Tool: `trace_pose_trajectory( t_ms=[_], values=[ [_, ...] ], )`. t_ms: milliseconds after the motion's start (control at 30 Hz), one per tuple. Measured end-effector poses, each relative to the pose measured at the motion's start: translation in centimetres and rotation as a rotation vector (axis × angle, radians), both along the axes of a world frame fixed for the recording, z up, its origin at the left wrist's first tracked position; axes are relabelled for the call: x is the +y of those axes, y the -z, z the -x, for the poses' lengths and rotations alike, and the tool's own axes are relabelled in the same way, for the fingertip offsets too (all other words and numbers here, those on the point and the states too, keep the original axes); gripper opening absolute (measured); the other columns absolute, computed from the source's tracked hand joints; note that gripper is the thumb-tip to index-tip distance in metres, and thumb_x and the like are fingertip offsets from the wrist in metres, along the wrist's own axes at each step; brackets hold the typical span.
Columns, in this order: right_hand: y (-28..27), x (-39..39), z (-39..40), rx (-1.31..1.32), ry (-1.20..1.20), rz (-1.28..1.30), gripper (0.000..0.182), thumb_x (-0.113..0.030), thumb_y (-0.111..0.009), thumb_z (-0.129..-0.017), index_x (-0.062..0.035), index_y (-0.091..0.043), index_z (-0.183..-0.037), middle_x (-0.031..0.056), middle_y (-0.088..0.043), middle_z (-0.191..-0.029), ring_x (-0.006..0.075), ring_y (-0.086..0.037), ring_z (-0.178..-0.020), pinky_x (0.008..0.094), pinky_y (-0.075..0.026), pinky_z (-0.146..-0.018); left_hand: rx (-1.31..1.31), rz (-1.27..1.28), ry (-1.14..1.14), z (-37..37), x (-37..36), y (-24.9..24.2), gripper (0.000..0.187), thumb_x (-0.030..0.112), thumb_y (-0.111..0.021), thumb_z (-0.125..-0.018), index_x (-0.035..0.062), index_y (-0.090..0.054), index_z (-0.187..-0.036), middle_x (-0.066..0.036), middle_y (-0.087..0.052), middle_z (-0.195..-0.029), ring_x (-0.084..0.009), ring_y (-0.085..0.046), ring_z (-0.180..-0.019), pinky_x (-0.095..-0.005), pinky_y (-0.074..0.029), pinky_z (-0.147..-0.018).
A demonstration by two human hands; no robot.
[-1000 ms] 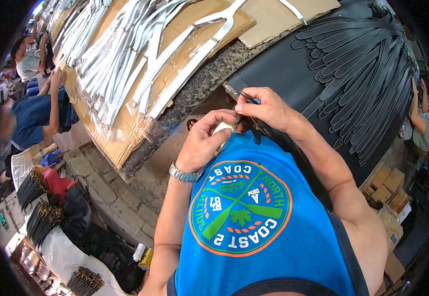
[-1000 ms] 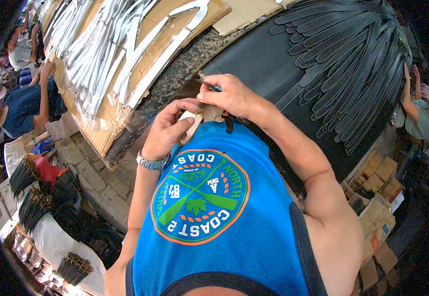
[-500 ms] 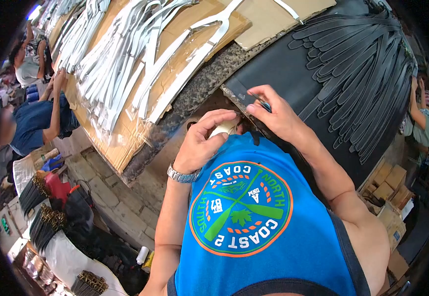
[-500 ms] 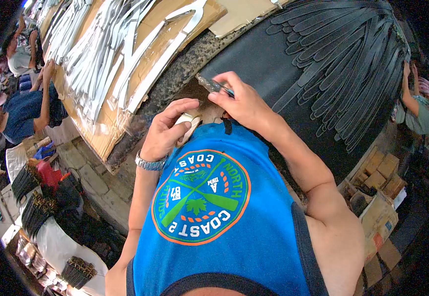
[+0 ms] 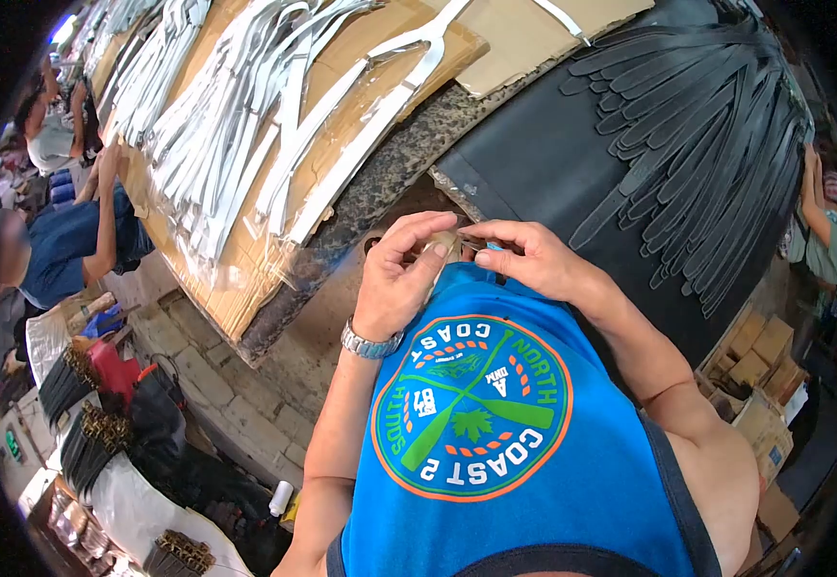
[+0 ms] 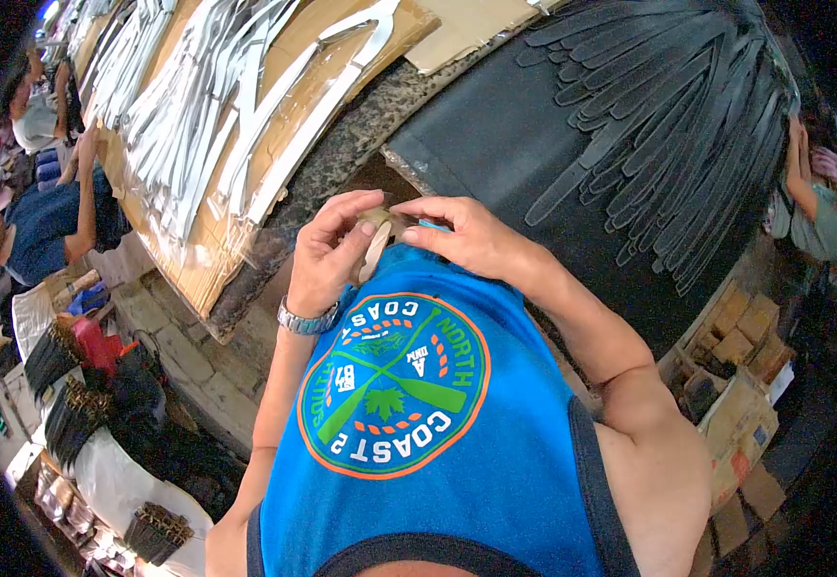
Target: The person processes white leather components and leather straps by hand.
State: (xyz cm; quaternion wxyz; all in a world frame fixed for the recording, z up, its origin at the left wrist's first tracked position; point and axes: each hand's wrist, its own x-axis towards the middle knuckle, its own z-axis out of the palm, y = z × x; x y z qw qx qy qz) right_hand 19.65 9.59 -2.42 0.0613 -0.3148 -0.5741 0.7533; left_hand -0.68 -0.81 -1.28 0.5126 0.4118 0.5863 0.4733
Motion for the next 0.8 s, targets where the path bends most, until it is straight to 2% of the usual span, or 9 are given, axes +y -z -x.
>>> trace_pose_trajectory(
  t_ms=[100, 233, 333, 433, 533, 633, 800],
  values=[
    [1.5, -0.4, -0.1, 0.022, 0.129, 0.084, 0.036, -0.023, -0.069, -0.092, 0.001, -0.065, -0.118, 0.0073, -0.068, -0.107, 0.0114, -0.061, -0.096, 0.0277, -0.05, -0.085, 0.06, -0.01, 0.013, 0.3, -0.1, 0.3, 0.034, 0.004, -0.063, -0.09, 0.0073, -0.067, -0.123, -0.007, -0.061, -0.127, -0.0157, -0.062, -0.107, -0.0285, -0.051, -0.085],
    [1.7, 0.1, 1.0, 0.092, 0.235, 0.092, 0.033, -0.025, -0.071, -0.09, -0.0009, -0.064, -0.113, 0.0066, -0.067, -0.101, 0.0104, -0.06, -0.093, 0.0271, -0.05, -0.081, -0.045, 0.03, 0.01, 0.1, -0.4, 0.6, 0.038, 0.001, -0.061, -0.087, 0.0066, -0.067, -0.123, -0.008, -0.06, -0.129, -0.0171, -0.06, -0.112, -0.029, -0.05, -0.09],
    [1.2, 0.3, 1.7, 0.008, 0.134, 0.019, 0.035, -0.026, -0.07, -0.091, -0.0009, -0.062, -0.114, 0.0066, -0.066, -0.101, 0.0109, -0.06, -0.095, 0.0281, -0.049, -0.084, -0.057, 0.025, 0.006, -0.1, -0.5, 0.5, 0.038, 0.0, -0.06, -0.086, 0.0055, -0.066, -0.123, -0.008, -0.059, -0.13, -0.0173, -0.059, -0.115, -0.0295, -0.048, -0.095],
    [1.6, -0.4, 2.1, 0.046, 0.157, -0.178, 0.033, -0.025, -0.067, -0.093, -0.0011, -0.061, -0.115, 0.0052, -0.066, -0.098, 0.0104, -0.059, -0.093, 0.0277, -0.049, -0.082, -0.107, 0.032, -0.005, 0.0, -0.3, 0.1, 0.039, 0.0, -0.06, -0.087, 0.0039, -0.065, -0.125, -0.008, -0.056, -0.132, -0.0169, -0.058, -0.116, -0.0299, -0.047, -0.097],
    [2.2, -0.2, 1.4, -0.008, 0.102, 0.07, 0.032, -0.025, -0.064, -0.095, -0.0008, -0.06, -0.116, 0.0041, -0.065, -0.095, 0.0101, -0.058, -0.089, 0.0262, -0.049, -0.077, -0.158, 0.04, -0.034, 0.2, -0.5, 0.1, 0.04, 0.0, -0.059, -0.088, 0.003, -0.063, -0.127, -0.007, -0.054, -0.134, -0.0162, -0.058, -0.114, -0.0295, -0.047, -0.096],
    [1.9, 0.3, 1.3, 0.045, 0.021, 0.08, 0.031, -0.024, -0.062, -0.097, -0.0007, -0.058, -0.118, 0.0031, -0.064, -0.092, 0.0078, -0.057, -0.084, 0.0238, -0.047, -0.072, -0.17, 0.064, -0.038, 0.5, -0.6, 0.4, 0.038, 0.001, -0.058, -0.09, 0.0028, -0.062, -0.128, -0.007, -0.053, -0.134, -0.0155, -0.058, -0.112, -0.0286, -0.048, -0.094],
    [1.1, 0.5, 1.5, 0.063, 0.049, 0.177, 0.026, -0.024, -0.063, -0.097, -0.0023, -0.059, -0.111, 0.0016, -0.065, -0.089, 0.0058, -0.055, -0.077, 0.022, -0.044, -0.065, -0.243, 0.082, -0.079, 0.3, -0.7, 0.9, 0.032, 0.004, -0.06, -0.093, 0.0042, -0.065, -0.125, -0.006, -0.056, -0.13, -0.0116, -0.06, -0.103, -0.0261, -0.049, -0.086]
  ],
)
